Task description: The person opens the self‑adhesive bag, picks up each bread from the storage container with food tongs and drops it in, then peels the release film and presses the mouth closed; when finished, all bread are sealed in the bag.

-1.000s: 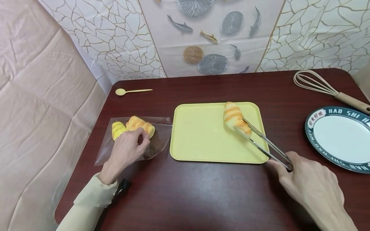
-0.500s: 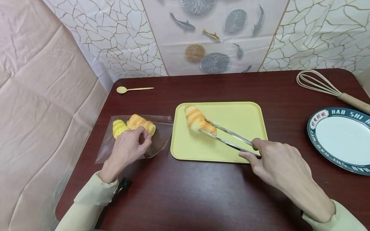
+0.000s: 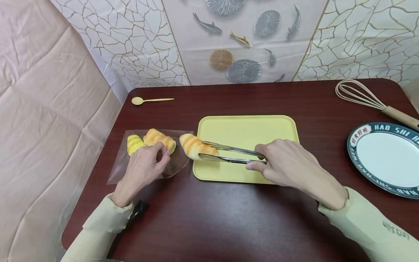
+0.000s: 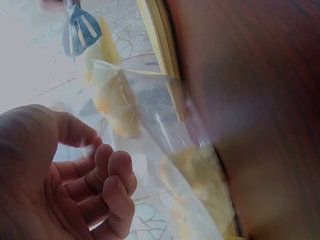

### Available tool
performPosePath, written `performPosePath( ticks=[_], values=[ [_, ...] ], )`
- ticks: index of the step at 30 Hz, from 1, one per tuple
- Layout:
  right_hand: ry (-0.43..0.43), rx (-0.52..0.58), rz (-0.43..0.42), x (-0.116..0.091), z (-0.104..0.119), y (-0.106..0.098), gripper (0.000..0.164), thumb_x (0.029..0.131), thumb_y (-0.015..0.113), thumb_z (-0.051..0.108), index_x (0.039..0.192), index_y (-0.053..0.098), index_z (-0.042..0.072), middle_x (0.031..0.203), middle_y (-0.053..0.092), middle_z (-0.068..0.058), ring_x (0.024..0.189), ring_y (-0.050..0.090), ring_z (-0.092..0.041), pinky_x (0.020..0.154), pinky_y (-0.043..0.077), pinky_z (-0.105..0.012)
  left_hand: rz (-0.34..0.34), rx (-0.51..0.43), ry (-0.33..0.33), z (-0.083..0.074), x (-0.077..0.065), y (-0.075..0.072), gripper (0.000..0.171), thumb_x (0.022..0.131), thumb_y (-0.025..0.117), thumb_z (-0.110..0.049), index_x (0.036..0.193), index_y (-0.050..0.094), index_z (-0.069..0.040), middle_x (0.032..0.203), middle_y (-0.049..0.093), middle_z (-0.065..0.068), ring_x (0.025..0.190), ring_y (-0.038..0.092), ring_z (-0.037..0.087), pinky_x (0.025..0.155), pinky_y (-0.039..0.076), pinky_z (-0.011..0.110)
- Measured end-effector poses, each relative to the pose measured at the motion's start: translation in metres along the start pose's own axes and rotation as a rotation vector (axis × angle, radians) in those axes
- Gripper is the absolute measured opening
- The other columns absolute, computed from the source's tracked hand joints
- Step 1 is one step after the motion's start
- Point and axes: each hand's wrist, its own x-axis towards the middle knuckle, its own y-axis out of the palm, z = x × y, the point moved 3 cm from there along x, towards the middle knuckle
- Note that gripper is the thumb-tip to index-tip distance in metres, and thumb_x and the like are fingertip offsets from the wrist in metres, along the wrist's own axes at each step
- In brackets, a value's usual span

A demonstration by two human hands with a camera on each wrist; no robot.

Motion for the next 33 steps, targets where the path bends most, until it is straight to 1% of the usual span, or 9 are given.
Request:
performPosePath(
  ticks=[3, 5, 9, 14, 19, 23, 26, 28, 33],
  values=[
    [-0.018, 0.020, 0.058, 0.012, 0.001, -0.001, 0.040, 0.096, 0.079, 0.051, 0.075, 0.055, 0.027, 0.060, 0.037, 0.011, 0.058, 0.039, -0.008, 0.056, 0.034, -0.030, 0.006, 0.001, -0.005, 0.000, 0.000, -0.001, 0.019, 0.097, 0.066, -0.017, 0.079, 0.060, -0.014, 0.056, 0.050, -0.002, 0.047, 0.047, 0.018, 0.044, 0.032, 0.030],
    [-0.019, 0.038, 0.093, 0.019, 0.003, -0.002, 0.036, 0.096, 0.079, 0.051, 0.077, 0.059, 0.028, 0.059, 0.037, 0.012, 0.058, 0.040, -0.008, 0.056, 0.034, -0.030, 0.007, 0.005, -0.007, 0.000, 0.000, -0.001, 0.018, 0.097, 0.066, -0.017, 0.080, 0.060, -0.015, 0.056, 0.050, -0.002, 0.048, 0.048, 0.018, 0.044, 0.033, 0.030],
    [-0.039, 0.060, 0.121, 0.034, 0.007, -0.005, 0.031, 0.096, 0.080, 0.051, 0.079, 0.064, 0.030, 0.057, 0.037, 0.013, 0.058, 0.040, -0.008, 0.056, 0.034, -0.030, -0.001, 0.015, -0.002, 0.000, 0.000, -0.002, 0.019, 0.097, 0.067, -0.018, 0.079, 0.060, -0.015, 0.057, 0.052, -0.001, 0.048, 0.049, 0.020, 0.044, 0.034, 0.031],
    [-0.100, 0.066, 0.142, 0.051, 0.010, -0.006, 0.038, 0.096, 0.078, 0.053, 0.074, 0.059, 0.028, 0.057, 0.034, 0.014, 0.057, 0.038, -0.007, 0.058, 0.034, -0.030, -0.004, 0.025, 0.007, -0.001, 0.000, -0.003, 0.015, 0.093, 0.067, -0.017, 0.080, 0.061, -0.015, 0.057, 0.053, -0.001, 0.049, 0.050, 0.021, 0.043, 0.035, 0.032],
    [-0.126, 0.073, 0.161, 0.065, 0.004, -0.013, 0.041, 0.095, 0.080, 0.051, 0.071, 0.057, 0.027, 0.059, 0.035, 0.013, 0.057, 0.038, -0.007, 0.057, 0.033, -0.028, 0.006, 0.035, 0.018, -0.001, 0.001, -0.003, 0.010, 0.088, 0.067, -0.016, 0.080, 0.061, -0.015, 0.056, 0.052, -0.002, 0.048, 0.050, 0.020, 0.043, 0.034, 0.032],
    [-0.162, 0.085, 0.183, 0.073, 0.002, -0.014, 0.048, 0.096, 0.080, 0.049, 0.068, 0.050, 0.023, 0.060, 0.029, 0.013, 0.058, 0.029, -0.005, 0.057, 0.027, -0.026, 0.002, 0.038, 0.015, -0.001, 0.001, -0.003, 0.010, 0.089, 0.067, -0.016, 0.081, 0.061, -0.015, 0.057, 0.054, -0.001, 0.049, 0.051, 0.021, 0.043, 0.035, 0.033],
    [-0.180, 0.077, 0.182, 0.077, 0.003, -0.009, 0.050, 0.096, 0.080, 0.049, 0.068, 0.048, 0.023, 0.060, 0.030, 0.013, 0.059, 0.029, -0.005, 0.057, 0.026, -0.026, -0.017, 0.035, 0.017, -0.001, 0.001, -0.003, 0.011, 0.092, 0.066, -0.016, 0.082, 0.062, -0.014, 0.057, 0.054, -0.001, 0.049, 0.053, 0.023, 0.043, 0.037, 0.035],
    [-0.183, 0.060, 0.173, 0.078, 0.004, -0.006, 0.048, 0.095, 0.080, 0.049, 0.069, 0.050, 0.023, 0.059, 0.035, 0.012, 0.058, 0.033, -0.006, 0.057, 0.028, -0.027, -0.032, 0.027, 0.020, -0.001, 0.001, -0.003, 0.013, 0.094, 0.065, -0.016, 0.081, 0.062, -0.013, 0.057, 0.054, 0.000, 0.049, 0.054, 0.024, 0.043, 0.038, 0.036],
    [-0.197, 0.011, 0.119, 0.081, 0.009, 0.001, 0.045, 0.093, 0.082, 0.049, 0.071, 0.052, 0.024, 0.060, 0.041, 0.011, 0.058, 0.039, -0.009, 0.056, 0.031, -0.030, -0.052, 0.013, 0.020, -0.001, 0.002, -0.005, 0.015, 0.096, 0.063, -0.014, 0.081, 0.062, -0.013, 0.057, 0.053, -0.001, 0.049, 0.053, 0.024, 0.043, 0.039, 0.036]
  ],
)
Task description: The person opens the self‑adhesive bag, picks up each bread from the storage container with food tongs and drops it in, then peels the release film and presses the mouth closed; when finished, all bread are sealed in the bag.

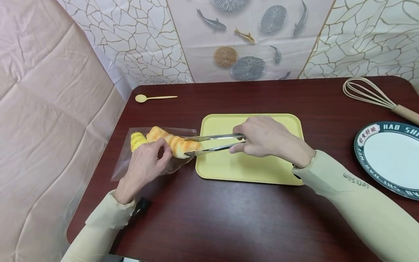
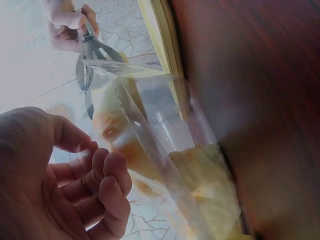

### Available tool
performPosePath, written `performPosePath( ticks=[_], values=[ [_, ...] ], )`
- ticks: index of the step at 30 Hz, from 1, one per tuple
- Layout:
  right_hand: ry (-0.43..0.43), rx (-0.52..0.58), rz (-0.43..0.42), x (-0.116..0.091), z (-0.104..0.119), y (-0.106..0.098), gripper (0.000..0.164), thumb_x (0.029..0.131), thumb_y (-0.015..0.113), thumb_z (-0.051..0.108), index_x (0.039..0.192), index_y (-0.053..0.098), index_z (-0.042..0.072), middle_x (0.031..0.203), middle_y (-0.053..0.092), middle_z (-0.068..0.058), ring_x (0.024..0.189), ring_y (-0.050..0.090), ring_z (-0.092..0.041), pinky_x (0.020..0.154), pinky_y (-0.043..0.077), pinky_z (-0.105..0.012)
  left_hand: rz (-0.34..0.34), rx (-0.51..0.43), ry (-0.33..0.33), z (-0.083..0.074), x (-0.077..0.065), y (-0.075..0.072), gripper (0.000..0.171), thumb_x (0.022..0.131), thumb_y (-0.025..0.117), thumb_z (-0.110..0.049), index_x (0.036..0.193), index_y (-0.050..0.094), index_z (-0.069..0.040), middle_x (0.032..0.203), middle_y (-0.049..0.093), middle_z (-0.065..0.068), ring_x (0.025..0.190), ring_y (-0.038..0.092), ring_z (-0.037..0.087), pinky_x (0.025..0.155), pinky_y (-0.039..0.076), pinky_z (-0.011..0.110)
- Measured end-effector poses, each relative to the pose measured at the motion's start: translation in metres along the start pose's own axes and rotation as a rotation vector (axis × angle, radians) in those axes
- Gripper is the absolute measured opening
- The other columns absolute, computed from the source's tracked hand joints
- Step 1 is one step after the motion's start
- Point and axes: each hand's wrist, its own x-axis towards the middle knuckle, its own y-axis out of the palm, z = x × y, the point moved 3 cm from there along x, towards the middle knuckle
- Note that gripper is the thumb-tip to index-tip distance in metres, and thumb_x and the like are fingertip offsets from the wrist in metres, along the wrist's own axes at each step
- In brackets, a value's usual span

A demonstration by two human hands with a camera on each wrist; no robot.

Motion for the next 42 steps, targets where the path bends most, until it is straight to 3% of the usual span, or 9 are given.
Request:
performPosePath(
  ticks=[9, 21, 28, 35, 42],
  values=[
    [-0.081, -0.100, -0.164, -0.001, 0.008, 0.009, 0.040, 0.088, 0.087, 0.046, 0.077, 0.058, 0.020, 0.065, 0.045, 0.010, 0.053, 0.035, -0.008, 0.051, 0.031, -0.030, -0.009, -0.014, 0.010, -0.001, 0.002, 0.000, 0.016, 0.097, 0.063, -0.014, 0.081, 0.062, -0.011, 0.057, 0.051, 0.000, 0.048, 0.049, 0.019, 0.043, 0.036, 0.032],
    [-0.322, -0.273, -0.419, 0.006, 0.004, 0.017, 0.038, 0.086, 0.089, 0.042, 0.087, 0.064, 0.014, 0.067, 0.053, 0.005, 0.051, 0.041, -0.009, 0.046, 0.032, -0.029, -0.034, -0.001, 0.005, -0.003, 0.003, -0.002, 0.016, 0.096, 0.064, -0.014, 0.081, 0.061, -0.011, 0.058, 0.053, 0.001, 0.050, 0.052, 0.022, 0.045, 0.040, 0.036],
    [-0.345, -0.254, -0.415, 0.016, 0.001, 0.022, 0.035, 0.087, 0.089, 0.042, 0.092, 0.067, 0.014, 0.066, 0.054, 0.008, 0.050, 0.047, -0.009, 0.046, 0.035, -0.030, -0.040, 0.009, 0.009, -0.004, 0.003, -0.002, 0.014, 0.095, 0.065, -0.014, 0.082, 0.063, -0.011, 0.058, 0.056, 0.002, 0.050, 0.053, 0.022, 0.045, 0.042, 0.037],
    [-0.402, -0.279, -0.479, 0.020, 0.003, 0.027, 0.036, 0.085, 0.091, 0.038, 0.096, 0.068, 0.012, 0.069, 0.058, 0.004, 0.052, 0.053, -0.014, 0.046, 0.042, -0.033, -0.039, 0.013, 0.004, -0.004, 0.002, -0.002, 0.013, 0.095, 0.065, -0.014, 0.082, 0.064, -0.010, 0.059, 0.056, 0.002, 0.051, 0.052, 0.020, 0.046, 0.042, 0.035],
    [-0.417, -0.300, -0.509, 0.023, 0.006, 0.031, 0.037, 0.085, 0.091, 0.037, 0.097, 0.066, 0.013, 0.071, 0.060, 0.002, 0.057, 0.059, -0.020, 0.050, 0.048, -0.036, -0.068, -0.011, 0.009, -0.006, 0.001, -0.003, 0.014, 0.094, 0.065, -0.014, 0.080, 0.063, -0.012, 0.060, 0.058, 0.001, 0.055, 0.056, 0.021, 0.049, 0.045, 0.040]
  ],
)
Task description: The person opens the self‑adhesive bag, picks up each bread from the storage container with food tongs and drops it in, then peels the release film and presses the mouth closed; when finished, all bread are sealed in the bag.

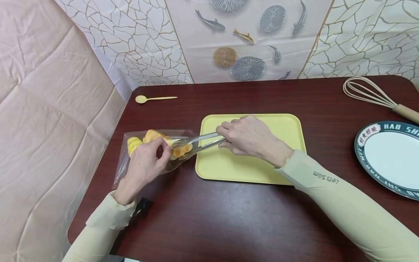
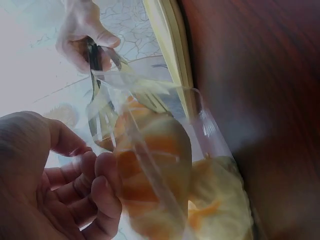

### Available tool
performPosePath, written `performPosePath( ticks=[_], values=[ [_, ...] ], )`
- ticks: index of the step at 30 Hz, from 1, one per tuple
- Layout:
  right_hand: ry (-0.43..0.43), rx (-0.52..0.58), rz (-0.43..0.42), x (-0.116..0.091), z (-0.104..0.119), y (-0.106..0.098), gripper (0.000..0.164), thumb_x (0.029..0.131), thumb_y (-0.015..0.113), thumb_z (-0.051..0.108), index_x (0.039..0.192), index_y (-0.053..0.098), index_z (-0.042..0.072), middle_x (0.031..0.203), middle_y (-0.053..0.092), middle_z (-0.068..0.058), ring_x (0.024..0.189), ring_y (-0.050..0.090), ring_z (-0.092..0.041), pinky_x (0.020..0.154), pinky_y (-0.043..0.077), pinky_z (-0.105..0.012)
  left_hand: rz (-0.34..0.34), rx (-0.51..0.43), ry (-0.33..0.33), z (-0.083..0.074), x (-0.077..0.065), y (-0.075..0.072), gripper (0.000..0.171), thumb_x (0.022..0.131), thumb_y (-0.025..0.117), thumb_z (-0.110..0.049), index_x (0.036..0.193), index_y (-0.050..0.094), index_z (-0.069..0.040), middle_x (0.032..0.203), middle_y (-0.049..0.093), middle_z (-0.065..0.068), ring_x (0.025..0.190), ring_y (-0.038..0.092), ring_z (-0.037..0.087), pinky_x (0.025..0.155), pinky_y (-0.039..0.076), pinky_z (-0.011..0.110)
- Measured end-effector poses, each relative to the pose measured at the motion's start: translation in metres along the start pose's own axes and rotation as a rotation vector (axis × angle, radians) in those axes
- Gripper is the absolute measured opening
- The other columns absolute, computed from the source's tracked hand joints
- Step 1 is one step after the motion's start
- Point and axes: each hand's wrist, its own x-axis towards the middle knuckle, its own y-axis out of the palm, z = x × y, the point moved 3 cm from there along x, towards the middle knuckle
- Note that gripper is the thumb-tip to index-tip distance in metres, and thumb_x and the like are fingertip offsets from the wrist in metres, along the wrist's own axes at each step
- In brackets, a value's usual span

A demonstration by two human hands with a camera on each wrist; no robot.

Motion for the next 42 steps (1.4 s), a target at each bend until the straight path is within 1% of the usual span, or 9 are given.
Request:
performPosePath(
  ticks=[5, 8, 15, 20, 26, 31, 35, 39, 42],
  values=[
    [-0.015, -0.001, -0.010, 0.004, 0.003, 0.002, 0.038, 0.085, 0.091, 0.038, 0.099, 0.067, 0.013, 0.073, 0.063, 0.003, 0.058, 0.061, -0.021, 0.051, 0.049, -0.035, -0.006, -0.019, -0.005, -0.001, 0.000, -0.001, 0.014, 0.093, 0.064, -0.013, 0.079, 0.063, -0.013, 0.061, 0.057, 0.000, 0.056, 0.056, 0.020, 0.050, 0.045, 0.041],
    [0.008, 0.011, 0.008, 0.004, 0.004, 0.003, 0.039, 0.084, 0.092, 0.039, 0.099, 0.067, 0.013, 0.073, 0.062, 0.003, 0.057, 0.060, -0.019, 0.050, 0.048, -0.035, -0.002, -0.019, -0.015, 0.000, -0.001, -0.001, 0.014, 0.093, 0.065, -0.013, 0.079, 0.063, -0.013, 0.061, 0.057, 0.000, 0.056, 0.056, 0.020, 0.050, 0.045, 0.040],
    [0.226, 0.161, 0.179, -0.009, -0.002, 0.002, 0.038, 0.083, 0.092, 0.045, 0.103, 0.076, 0.016, 0.077, 0.066, 0.007, 0.055, 0.051, -0.008, 0.050, 0.042, -0.034, 0.019, -0.019, -0.028, 0.004, 0.001, 0.001, 0.014, 0.094, 0.064, -0.013, 0.080, 0.063, -0.012, 0.061, 0.058, 0.001, 0.056, 0.055, 0.020, 0.050, 0.043, 0.036],
    [0.369, 0.256, 0.308, -0.017, -0.009, 0.000, 0.033, 0.086, 0.089, 0.050, 0.092, 0.072, 0.021, 0.068, 0.052, 0.012, 0.055, 0.044, -0.007, 0.053, 0.036, -0.031, 0.045, -0.027, -0.047, 0.008, 0.000, 0.002, 0.014, 0.096, 0.065, -0.013, 0.082, 0.064, -0.011, 0.063, 0.059, 0.002, 0.057, 0.055, 0.020, 0.052, 0.044, 0.034],
    [0.507, 0.385, 0.471, -0.019, -0.013, 0.001, 0.034, 0.093, 0.082, 0.053, 0.085, 0.067, 0.024, 0.066, 0.050, 0.010, 0.060, 0.045, -0.009, 0.057, 0.034, -0.031, 0.058, -0.030, -0.053, 0.009, 0.000, 0.004, 0.014, 0.096, 0.065, -0.012, 0.082, 0.064, -0.011, 0.062, 0.059, 0.002, 0.057, 0.055, 0.020, 0.052, 0.043, 0.033],
    [0.510, 0.529, 0.535, -0.016, -0.016, 0.007, 0.032, 0.097, 0.080, 0.046, 0.081, 0.067, 0.021, 0.065, 0.044, 0.009, 0.062, 0.041, -0.009, 0.062, 0.036, -0.030, 0.065, -0.032, -0.059, 0.009, -0.001, 0.004, 0.014, 0.095, 0.065, -0.012, 0.081, 0.063, -0.012, 0.062, 0.058, 0.001, 0.057, 0.055, 0.020, 0.052, 0.042, 0.033],
    [0.499, 0.624, 0.564, -0.013, -0.021, 0.015, 0.033, 0.099, 0.077, 0.043, 0.078, 0.067, 0.019, 0.065, 0.046, 0.009, 0.063, 0.043, -0.008, 0.064, 0.039, -0.028, 0.069, -0.026, -0.066, 0.009, -0.001, 0.004, 0.015, 0.096, 0.065, -0.013, 0.081, 0.063, -0.012, 0.063, 0.058, 0.001, 0.058, 0.056, 0.020, 0.053, 0.043, 0.034],
    [0.537, 0.728, 0.619, -0.013, -0.023, 0.024, 0.038, 0.101, 0.075, 0.041, 0.075, 0.062, 0.017, 0.062, 0.049, 0.008, 0.056, 0.045, -0.008, 0.057, 0.040, -0.026, 0.074, -0.026, -0.069, 0.010, -0.001, 0.004, 0.015, 0.096, 0.064, -0.013, 0.081, 0.062, -0.011, 0.063, 0.058, 0.002, 0.058, 0.056, 0.020, 0.054, 0.045, 0.035],
    [0.551, 0.761, 0.622, -0.014, -0.023, 0.027, 0.041, 0.101, 0.075, 0.041, 0.073, 0.059, 0.017, 0.060, 0.049, 0.009, 0.052, 0.045, -0.008, 0.052, 0.040, -0.025, 0.074, -0.030, -0.067, 0.010, -0.002, 0.004, 0.014, 0.096, 0.064, -0.012, 0.081, 0.062, -0.011, 0.063, 0.058, 0.002, 0.058, 0.055, 0.021, 0.054, 0.045, 0.035]
  ],
)
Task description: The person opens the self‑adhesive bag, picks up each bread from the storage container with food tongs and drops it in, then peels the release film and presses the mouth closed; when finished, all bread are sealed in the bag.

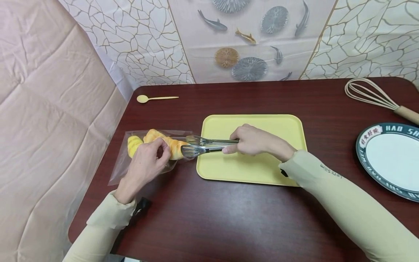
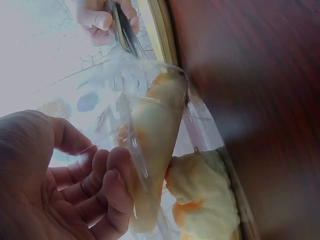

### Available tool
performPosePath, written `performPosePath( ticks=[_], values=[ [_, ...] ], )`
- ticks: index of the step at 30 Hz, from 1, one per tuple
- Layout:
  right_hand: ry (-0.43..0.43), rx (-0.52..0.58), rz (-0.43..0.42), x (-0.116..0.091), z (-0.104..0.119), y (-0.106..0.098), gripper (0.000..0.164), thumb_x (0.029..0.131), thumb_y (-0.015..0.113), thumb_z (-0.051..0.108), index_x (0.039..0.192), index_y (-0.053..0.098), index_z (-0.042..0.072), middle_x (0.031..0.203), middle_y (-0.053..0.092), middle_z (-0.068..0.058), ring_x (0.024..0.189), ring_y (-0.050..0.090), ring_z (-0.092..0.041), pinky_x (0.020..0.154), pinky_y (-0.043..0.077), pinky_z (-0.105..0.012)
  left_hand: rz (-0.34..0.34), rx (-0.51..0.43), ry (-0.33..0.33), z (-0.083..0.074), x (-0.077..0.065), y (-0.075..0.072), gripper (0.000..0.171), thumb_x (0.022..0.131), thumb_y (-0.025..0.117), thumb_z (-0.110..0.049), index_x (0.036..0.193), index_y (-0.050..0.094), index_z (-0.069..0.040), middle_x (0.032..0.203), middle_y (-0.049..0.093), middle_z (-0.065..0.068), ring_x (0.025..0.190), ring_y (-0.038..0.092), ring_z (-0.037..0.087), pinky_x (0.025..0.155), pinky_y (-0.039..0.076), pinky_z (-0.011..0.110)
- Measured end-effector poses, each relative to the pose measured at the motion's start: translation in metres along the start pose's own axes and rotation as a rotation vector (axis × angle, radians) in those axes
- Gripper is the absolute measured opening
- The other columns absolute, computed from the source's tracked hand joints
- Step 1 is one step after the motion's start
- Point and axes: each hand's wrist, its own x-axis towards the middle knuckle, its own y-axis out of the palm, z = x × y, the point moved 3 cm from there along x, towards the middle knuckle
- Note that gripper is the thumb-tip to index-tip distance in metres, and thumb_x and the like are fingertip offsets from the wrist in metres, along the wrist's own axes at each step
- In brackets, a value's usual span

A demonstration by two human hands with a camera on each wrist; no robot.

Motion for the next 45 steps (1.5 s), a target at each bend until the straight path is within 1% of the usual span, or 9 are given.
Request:
performPosePath(
  ticks=[6, 13, 16, 24, 31, 36, 39, 42, 45],
  values=[
    [-0.052, -0.114, -0.107, -0.009, 0.007, -0.002, 0.042, 0.098, 0.079, 0.041, 0.068, 0.055, 0.022, 0.062, 0.038, 0.012, 0.058, 0.035, -0.006, 0.058, 0.032, -0.025, -0.010, 0.005, 0.005, -0.001, -0.001, -0.003, 0.014, 0.095, 0.064, -0.011, 0.082, 0.062, -0.011, 0.063, 0.057, 0.002, 0.057, 0.055, 0.021, 0.054, 0.045, 0.036],
    [-0.047, -0.205, -0.186, -0.025, 0.020, -0.006, 0.032, 0.098, 0.079, 0.044, 0.075, 0.066, 0.025, 0.062, 0.039, 0.013, 0.059, 0.037, -0.007, 0.061, 0.033, -0.027, -0.051, 0.024, 0.014, -0.004, -0.002, -0.009, 0.013, 0.094, 0.066, -0.013, 0.082, 0.064, -0.011, 0.061, 0.058, 0.002, 0.055, 0.055, 0.022, 0.051, 0.044, 0.036],
    [-0.027, -0.240, -0.215, -0.031, 0.031, -0.006, 0.030, 0.097, 0.080, 0.044, 0.076, 0.068, 0.026, 0.060, 0.041, 0.012, 0.059, 0.041, -0.008, 0.060, 0.035, -0.029, -0.054, 0.028, 0.018, -0.005, -0.001, -0.010, 0.013, 0.095, 0.065, -0.013, 0.082, 0.064, -0.010, 0.061, 0.058, 0.003, 0.055, 0.055, 0.022, 0.050, 0.044, 0.036],
    [0.106, -0.348, -0.279, -0.046, 0.071, -0.001, 0.042, 0.096, 0.079, 0.047, 0.071, 0.059, 0.020, 0.059, 0.043, 0.005, 0.058, 0.044, -0.015, 0.054, 0.034, -0.032, -0.071, 0.029, 0.029, -0.009, -0.001, -0.012, 0.015, 0.094, 0.065, -0.012, 0.079, 0.062, -0.011, 0.059, 0.057, 0.002, 0.054, 0.054, 0.021, 0.049, 0.043, 0.036],
    [0.134, -0.315, -0.279, -0.049, 0.090, 0.004, 0.042, 0.096, 0.079, 0.047, 0.069, 0.059, 0.021, 0.059, 0.044, 0.005, 0.059, 0.045, -0.016, 0.054, 0.034, -0.032, -0.077, 0.033, 0.024, -0.010, -0.001, -0.013, 0.016, 0.094, 0.065, -0.012, 0.079, 0.063, -0.010, 0.060, 0.058, 0.003, 0.053, 0.053, 0.021, 0.048, 0.043, 0.035],
    [0.164, -0.286, -0.276, -0.049, 0.091, 0.004, 0.041, 0.096, 0.079, 0.046, 0.069, 0.060, 0.020, 0.059, 0.045, 0.004, 0.061, 0.046, -0.017, 0.055, 0.035, -0.033, -0.093, 0.041, 0.034, -0.012, -0.003, -0.013, 0.015, 0.094, 0.064, -0.011, 0.079, 0.063, -0.010, 0.059, 0.057, 0.003, 0.053, 0.054, 0.021, 0.048, 0.043, 0.037],
    [0.186, -0.285, -0.277, -0.049, 0.094, 0.007, 0.040, 0.096, 0.078, 0.047, 0.071, 0.062, 0.021, 0.060, 0.048, 0.003, 0.062, 0.048, -0.018, 0.055, 0.036, -0.033, -0.084, 0.027, 0.044, -0.013, -0.004, -0.012, 0.015, 0.094, 0.064, -0.010, 0.079, 0.063, -0.010, 0.060, 0.057, 0.002, 0.054, 0.054, 0.020, 0.049, 0.042, 0.036],
    [0.180, -0.270, -0.268, -0.046, 0.095, 0.010, 0.039, 0.096, 0.078, 0.048, 0.073, 0.064, 0.021, 0.060, 0.049, 0.003, 0.062, 0.049, -0.019, 0.055, 0.036, -0.033, -0.077, 0.010, 0.045, -0.012, -0.003, -0.011, 0.014, 0.094, 0.065, -0.009, 0.080, 0.063, -0.010, 0.062, 0.057, 0.002, 0.056, 0.054, 0.020, 0.051, 0.043, 0.035],
    [0.178, -0.226, -0.243, -0.042, 0.088, 0.013, 0.038, 0.095, 0.079, 0.048, 0.075, 0.065, 0.020, 0.060, 0.047, 0.004, 0.062, 0.047, -0.018, 0.056, 0.036, -0.033, -0.064, -0.014, 0.028, -0.007, -0.001, -0.009, 0.014, 0.095, 0.064, -0.008, 0.080, 0.064, -0.009, 0.063, 0.058, 0.002, 0.059, 0.054, 0.020, 0.053, 0.043, 0.033]
  ],
)
